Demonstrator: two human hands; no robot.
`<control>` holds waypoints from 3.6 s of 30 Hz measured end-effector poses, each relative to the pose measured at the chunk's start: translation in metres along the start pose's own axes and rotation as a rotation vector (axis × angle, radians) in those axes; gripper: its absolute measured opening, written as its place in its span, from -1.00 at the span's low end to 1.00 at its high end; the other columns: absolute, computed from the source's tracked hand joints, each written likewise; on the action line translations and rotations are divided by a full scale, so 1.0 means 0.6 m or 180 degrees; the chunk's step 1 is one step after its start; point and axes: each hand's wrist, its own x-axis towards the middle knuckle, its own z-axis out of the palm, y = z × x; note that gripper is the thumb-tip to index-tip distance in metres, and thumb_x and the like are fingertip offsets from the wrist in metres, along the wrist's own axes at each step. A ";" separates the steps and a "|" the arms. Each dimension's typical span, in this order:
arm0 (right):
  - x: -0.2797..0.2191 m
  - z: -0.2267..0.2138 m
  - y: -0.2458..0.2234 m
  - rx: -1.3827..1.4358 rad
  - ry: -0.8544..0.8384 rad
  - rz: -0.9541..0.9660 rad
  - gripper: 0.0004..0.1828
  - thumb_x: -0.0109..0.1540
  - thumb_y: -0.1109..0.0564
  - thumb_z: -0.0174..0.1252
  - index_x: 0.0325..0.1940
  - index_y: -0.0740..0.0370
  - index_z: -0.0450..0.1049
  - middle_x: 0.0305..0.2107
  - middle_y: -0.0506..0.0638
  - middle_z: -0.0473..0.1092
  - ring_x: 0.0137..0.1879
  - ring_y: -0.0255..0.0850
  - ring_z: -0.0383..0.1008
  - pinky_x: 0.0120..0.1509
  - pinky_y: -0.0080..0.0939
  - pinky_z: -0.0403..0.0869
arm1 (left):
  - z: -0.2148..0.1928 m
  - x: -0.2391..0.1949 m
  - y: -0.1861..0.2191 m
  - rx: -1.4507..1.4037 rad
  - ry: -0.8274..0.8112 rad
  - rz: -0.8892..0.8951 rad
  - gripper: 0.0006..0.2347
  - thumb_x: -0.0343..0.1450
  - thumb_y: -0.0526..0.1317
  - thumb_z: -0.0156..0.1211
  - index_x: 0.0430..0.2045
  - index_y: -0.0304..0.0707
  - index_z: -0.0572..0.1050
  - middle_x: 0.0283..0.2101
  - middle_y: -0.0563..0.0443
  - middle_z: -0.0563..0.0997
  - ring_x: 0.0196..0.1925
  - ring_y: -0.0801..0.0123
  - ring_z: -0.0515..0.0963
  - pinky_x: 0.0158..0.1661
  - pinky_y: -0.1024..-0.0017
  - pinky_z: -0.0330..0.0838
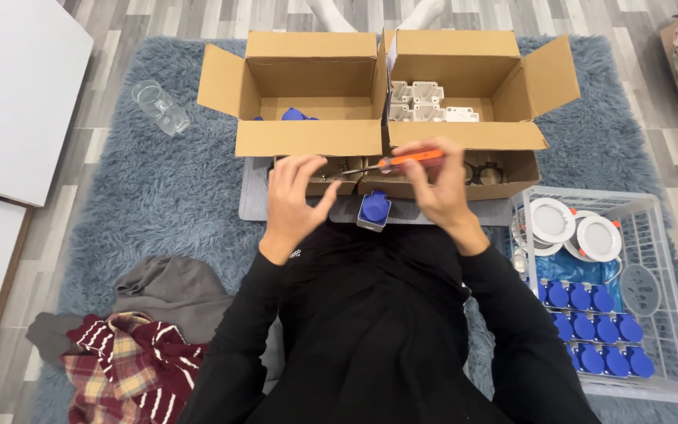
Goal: Sorting and adjusting electrical components using a screwdriver
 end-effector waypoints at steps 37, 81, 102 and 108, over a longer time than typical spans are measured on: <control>-0.011 -0.069 -0.002 0.0254 0.0463 -0.0226 -0.73 0.57 0.21 -0.04 0.27 0.30 0.06 -0.10 0.48 0.54 -0.13 0.08 0.61 -0.11 -0.05 0.60 | 0.022 -0.008 -0.014 0.0024 0.0002 -0.0075 -0.95 0.47 -0.19 0.51 -0.24 0.07 0.76 -0.28 0.31 0.72 -0.16 0.41 0.66 -0.11 0.46 0.39; 0.045 -0.120 -0.069 -0.0170 -0.0720 0.0201 -0.32 0.63 0.53 0.17 0.68 0.11 0.04 0.19 0.40 0.47 0.14 0.14 0.66 0.29 0.03 0.72 | 0.129 -0.114 0.069 -0.1227 -0.0761 -0.0524 -0.50 0.37 -0.19 0.62 0.16 -0.33 0.53 0.26 -0.17 0.50 0.23 -0.01 0.57 0.26 0.17 0.50; 0.095 -0.086 -0.080 -0.1372 -0.0821 -0.0338 -0.28 0.33 0.40 0.65 0.47 0.40 0.40 -0.08 0.17 0.47 -0.17 -0.14 0.43 -0.12 -0.22 0.48 | 0.141 -0.126 0.065 -0.1219 -0.0618 -0.0565 -0.48 0.34 -0.15 0.63 0.17 -0.24 0.54 0.24 -0.11 0.53 0.20 0.08 0.62 0.22 0.22 0.55; 0.085 -0.080 -0.047 -0.1958 -0.0671 -0.0729 -0.17 0.29 0.12 0.83 0.45 0.37 0.44 -0.25 0.09 0.43 -0.27 -0.17 0.35 -0.22 -0.20 0.37 | 0.140 -0.127 0.066 -0.1241 -0.0613 -0.0595 -0.48 0.34 -0.16 0.63 0.17 -0.23 0.54 0.25 -0.12 0.53 0.22 0.08 0.61 0.23 0.22 0.54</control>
